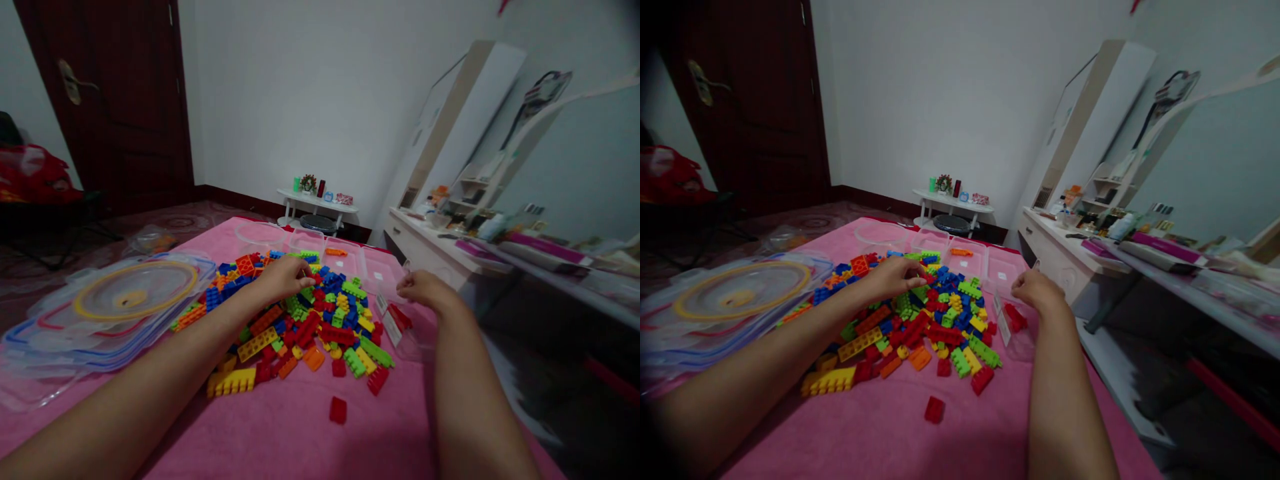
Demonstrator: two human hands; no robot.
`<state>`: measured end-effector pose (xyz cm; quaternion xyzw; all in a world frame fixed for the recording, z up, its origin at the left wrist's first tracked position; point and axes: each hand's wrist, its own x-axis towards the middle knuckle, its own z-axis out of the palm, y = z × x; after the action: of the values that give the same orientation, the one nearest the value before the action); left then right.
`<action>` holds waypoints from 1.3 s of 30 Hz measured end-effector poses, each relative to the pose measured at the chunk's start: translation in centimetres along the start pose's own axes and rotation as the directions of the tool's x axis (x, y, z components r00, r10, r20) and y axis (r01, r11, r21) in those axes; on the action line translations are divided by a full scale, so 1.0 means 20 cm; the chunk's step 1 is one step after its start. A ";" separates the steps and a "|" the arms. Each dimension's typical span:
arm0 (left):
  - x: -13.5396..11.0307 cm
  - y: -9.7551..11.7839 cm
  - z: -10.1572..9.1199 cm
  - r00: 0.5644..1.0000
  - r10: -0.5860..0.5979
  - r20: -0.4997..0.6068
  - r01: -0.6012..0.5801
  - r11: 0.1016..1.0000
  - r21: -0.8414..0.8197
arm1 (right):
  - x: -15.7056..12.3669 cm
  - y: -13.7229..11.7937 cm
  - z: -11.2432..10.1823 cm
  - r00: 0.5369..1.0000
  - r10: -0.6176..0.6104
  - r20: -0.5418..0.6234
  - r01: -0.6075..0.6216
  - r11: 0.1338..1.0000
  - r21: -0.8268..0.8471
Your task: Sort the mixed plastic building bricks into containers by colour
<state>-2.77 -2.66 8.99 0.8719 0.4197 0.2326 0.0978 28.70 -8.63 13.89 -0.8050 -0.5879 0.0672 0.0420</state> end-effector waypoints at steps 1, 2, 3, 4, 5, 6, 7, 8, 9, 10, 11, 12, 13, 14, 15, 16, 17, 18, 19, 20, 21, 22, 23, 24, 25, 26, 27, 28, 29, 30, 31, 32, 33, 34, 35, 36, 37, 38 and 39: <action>0.00 0.00 0.01 1.000 0.002 0.004 -0.002 1.000 0.001 | 0.01 0.03 0.02 0.998 0.030 0.048 -0.029 1.000 -0.009; 0.00 0.00 0.01 1.000 0.004 0.007 -0.004 1.000 -0.001 | 0.02 0.05 0.04 0.996 0.043 0.078 -0.041 0.999 -0.016; 0.00 0.00 0.01 1.000 0.007 0.012 -0.007 1.000 -0.005 | 0.02 0.05 0.06 0.994 0.048 0.098 -0.047 0.999 -0.018; 0.00 0.00 0.02 1.000 0.011 0.017 -0.011 1.000 -0.012 | 0.03 0.06 0.09 0.991 0.056 0.121 -0.054 0.998 -0.019; 0.00 0.00 0.02 1.000 0.015 0.020 -0.014 1.000 -0.020 | 0.04 0.05 0.11 0.988 0.062 0.143 -0.060 0.998 -0.017; 0.00 0.00 0.02 1.000 0.017 0.022 -0.016 0.999 -0.030 | 0.04 0.05 0.12 0.984 0.065 0.164 -0.064 0.998 -0.013; 0.00 0.00 0.02 1.000 0.017 0.024 -0.016 0.999 -0.039 | 0.04 0.05 0.14 0.981 0.066 0.184 -0.066 0.998 -0.006; 0.00 0.00 0.02 1.000 0.016 0.024 -0.014 0.999 -0.046 | 0.04 0.05 0.15 0.977 0.064 0.205 -0.066 0.998 0.004; 0.00 -0.01 0.02 1.000 0.013 0.023 -0.012 0.999 -0.053 | 0.04 0.05 0.15 0.972 0.059 0.226 -0.064 0.998 0.016; 0.00 -0.01 0.02 1.000 0.012 0.023 -0.010 0.998 -0.058 | 0.04 0.05 0.16 0.968 0.054 0.247 -0.063 0.998 0.027; 0.00 -0.01 0.02 1.000 0.010 0.023 -0.009 0.998 -0.059 | 0.03 0.06 0.17 0.963 0.050 0.265 -0.063 0.997 0.039; 0.00 -0.01 0.02 1.000 0.011 0.026 -0.009 0.998 -0.058 | 0.03 0.06 0.17 0.958 0.048 0.282 -0.065 0.997 0.049; 0.00 0.00 0.02 1.000 0.012 0.028 -0.010 0.998 -0.056 | 0.02 0.06 0.18 0.954 0.048 0.295 -0.069 0.996 0.059; 0.00 0.00 0.02 0.999 0.013 0.031 -0.011 0.999 -0.053 | 0.02 0.05 0.19 0.951 0.050 0.305 -0.074 0.995 0.070; 0.00 0.00 0.01 0.999 0.014 0.035 -0.013 0.999 -0.051 | 0.01 0.04 0.19 0.949 0.050 0.312 -0.079 0.993 0.083; 0.00 0.00 0.01 0.999 0.016 0.037 -0.014 0.999 -0.048 | 0.00 0.03 0.20 0.947 0.049 0.317 -0.084 0.992 0.098; 0.00 0.01 0.01 0.999 0.016 0.036 -0.015 0.999 -0.046 | 0.00 0.02 0.20 0.947 0.047 0.319 -0.088 0.989 0.115; -0.01 0.01 0.01 0.999 0.018 0.035 -0.016 0.999 -0.044 | -0.01 0.01 0.20 0.946 0.046 0.320 -0.092 0.987 0.131; -0.01 0.01 0.01 0.999 0.021 0.034 -0.019 0.999 -0.043 | -0.01 0.00 0.20 0.947 0.045 0.319 -0.095 0.985 0.145; -0.01 0.01 0.01 0.999 0.024 0.032 -0.023 0.999 -0.043 | -0.02 0.00 0.20 0.948 0.045 0.314 -0.098 0.983 0.157; -0.01 0.01 0.01 0.999 0.026 0.030 -0.025 0.999 -0.044 | -0.02 -0.01 0.19 0.951 0.045 0.305 -0.100 0.981 0.165; -0.01 0.01 0.01 0.999 0.026 0.028 -0.025 0.999 -0.045 | -0.02 -0.01 0.18 0.955 0.044 0.294 -0.098 0.980 0.171; 0.00 0.00 0.01 0.999 0.027 0.027 -0.026 0.999 -0.047 | -0.02 -0.01 0.17 0.959 0.040 0.282 -0.092 0.980 0.176; 0.00 0.00 0.01 0.999 0.027 0.026 -0.026 0.998 -0.049 | -0.02 -0.01 0.16 0.962 0.034 0.269 -0.085 0.980 0.180; 0.00 0.00 0.01 0.999 0.025 0.025 -0.023 0.998 -0.051 | -0.01 0.00 0.15 0.966 0.029 0.257 -0.078 0.980 0.183; 0.00 0.00 0.02 0.999 0.023 0.026 -0.021 0.998 -0.052 | -0.01 0.00 0.14 0.970 0.023 0.244 -0.069 0.981 0.184; 0.00 -0.01 0.02 0.999 0.020 0.028 -0.019 0.998 -0.054 | 0.00 0.01 0.13 0.973 0.018 0.229 -0.061 0.981 0.182; 0.00 -0.01 0.02 0.999 0.016 0.031 -0.014 0.998 -0.056 | 0.00 0.02 0.12 0.977 0.014 0.213 -0.053 0.982 0.180; 0.00 -0.01 0.02 0.999 0.011 0.033 -0.009 0.998 -0.056 | 0.01 0.03 0.12 0.981 0.010 0.196 -0.045 0.983 0.176; 0.00 0.00 0.02 0.999 0.007 0.035 -0.005 0.998 -0.055 | 0.02 0.04 0.12 0.984 0.006 0.178 -0.037 0.985 0.171; 0.00 0.00 0.02 0.999 0.007 0.035 -0.005 0.999 -0.054 | 0.03 0.05 0.12 0.987 0.002 0.160 -0.029 0.986 0.167; 0.00 0.00 0.02 0.999 0.009 0.036 -0.007 0.999 -0.053 | 0.05 0.06 0.12 0.990 -0.001 0.144 -0.023 0.986 0.162; 0.00 0.00 0.02 0.999 0.013 0.034 -0.011 0.999 -0.051 | 0.06 0.08 0.12 0.991 -0.002 0.132 -0.019 0.987 0.158; -0.01 0.00 0.02 0.999 0.019 0.032 -0.018 0.999 -0.049 | 0.07 0.09 0.12 0.992 -0.004 0.123 -0.015 0.988 0.153; -0.01 0.00 0.02 0.999 0.024 0.029 -0.023 0.999 -0.046 | 0.08 0.09 0.13 0.993 -0.004 0.116 -0.013 0.989 0.148; -0.01 0.00 0.02 0.999 0.027 0.028 -0.026 0.999 -0.043 | 0.08 0.10 0.13 0.994 -0.005 0.112 -0.012 0.990 0.144; -0.01 0.00 0.02 0.999 0.028 0.027 -0.027 0.999 -0.039 | 0.08 0.10 0.13 0.994 -0.005 0.111 -0.011 0.990 0.140; -0.01 0.00 0.02 0.999 0.028 0.026 -0.027 0.999 -0.034 | 0.08 0.10 0.14 0.994 -0.006 0.109 -0.009 0.991 0.136; -0.01 0.00 0.02 0.999 0.025 0.027 -0.025 0.999 -0.030 | 0.08 0.09 0.14 0.994 -0.007 0.107 -0.007 0.991 0.134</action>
<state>-2.67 -2.69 8.55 0.8786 0.4038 0.2280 0.1138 30.54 -7.71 10.81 -0.7955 -0.5836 0.1498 0.0644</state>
